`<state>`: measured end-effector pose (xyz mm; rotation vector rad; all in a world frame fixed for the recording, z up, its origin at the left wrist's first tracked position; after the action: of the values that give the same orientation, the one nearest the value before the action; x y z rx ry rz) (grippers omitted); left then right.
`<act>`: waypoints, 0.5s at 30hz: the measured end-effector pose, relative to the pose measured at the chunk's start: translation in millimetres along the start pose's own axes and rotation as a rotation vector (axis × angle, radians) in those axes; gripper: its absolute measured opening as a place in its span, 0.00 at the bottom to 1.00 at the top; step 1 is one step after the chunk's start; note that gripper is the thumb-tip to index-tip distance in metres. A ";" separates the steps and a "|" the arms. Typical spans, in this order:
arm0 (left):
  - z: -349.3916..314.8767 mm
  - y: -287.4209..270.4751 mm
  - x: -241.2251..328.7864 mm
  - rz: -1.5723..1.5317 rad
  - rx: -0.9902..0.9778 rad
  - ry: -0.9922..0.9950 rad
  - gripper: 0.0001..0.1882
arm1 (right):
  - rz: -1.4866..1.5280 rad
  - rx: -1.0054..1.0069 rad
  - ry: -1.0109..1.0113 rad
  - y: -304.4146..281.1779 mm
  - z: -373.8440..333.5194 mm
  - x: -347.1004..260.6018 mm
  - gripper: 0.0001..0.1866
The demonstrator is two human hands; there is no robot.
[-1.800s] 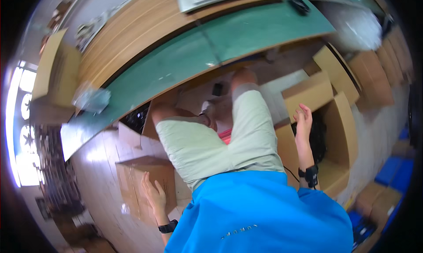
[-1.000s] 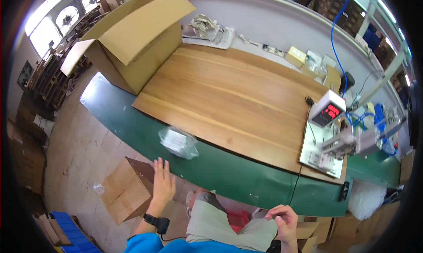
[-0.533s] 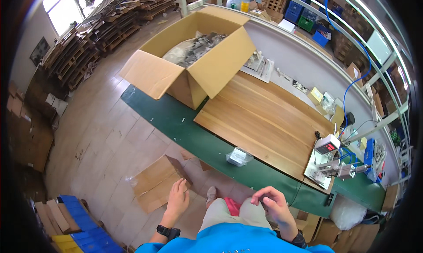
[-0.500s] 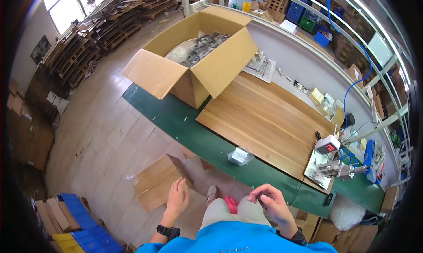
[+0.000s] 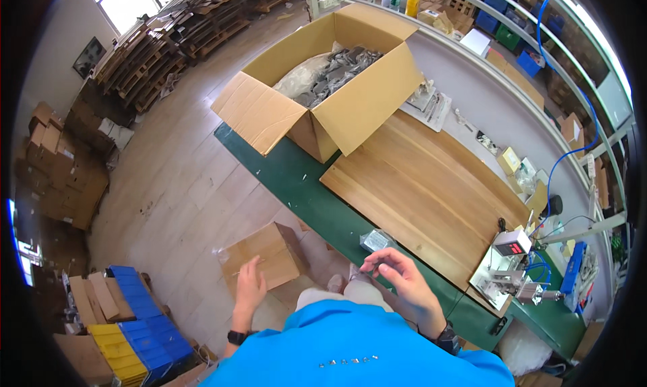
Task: Unboxing electronic components from a large shipping box and placing them on the assembly table.
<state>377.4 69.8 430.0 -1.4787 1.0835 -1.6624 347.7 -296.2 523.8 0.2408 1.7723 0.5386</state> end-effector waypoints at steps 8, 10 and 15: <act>156.7 -105.4 99.2 0.163 0.218 0.347 0.25 | -0.057 0.179 -0.145 -87.8 13.6 -42.4 0.13; 194.9 -130.9 135.3 0.169 0.251 0.437 0.25 | -0.044 0.235 -0.184 -99.1 16.6 -58.1 0.13; 302.2 -174.8 204.4 0.263 0.297 0.657 0.26 | 0.064 0.373 -0.241 -122.6 38.3 -72.4 0.12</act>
<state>654.6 -80.1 683.6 -0.5726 1.2240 -2.0556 418.4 -425.6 520.4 0.5987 1.6218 0.2084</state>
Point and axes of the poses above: each hand's wrist, its own z-axis towards the middle knuckle, its own y-axis out of the palm, x = y × z, the point moved 7 cm from there along z, towards the middle knuckle, and after that the axes turned 6 degrees about z, right-handed, at the moved point
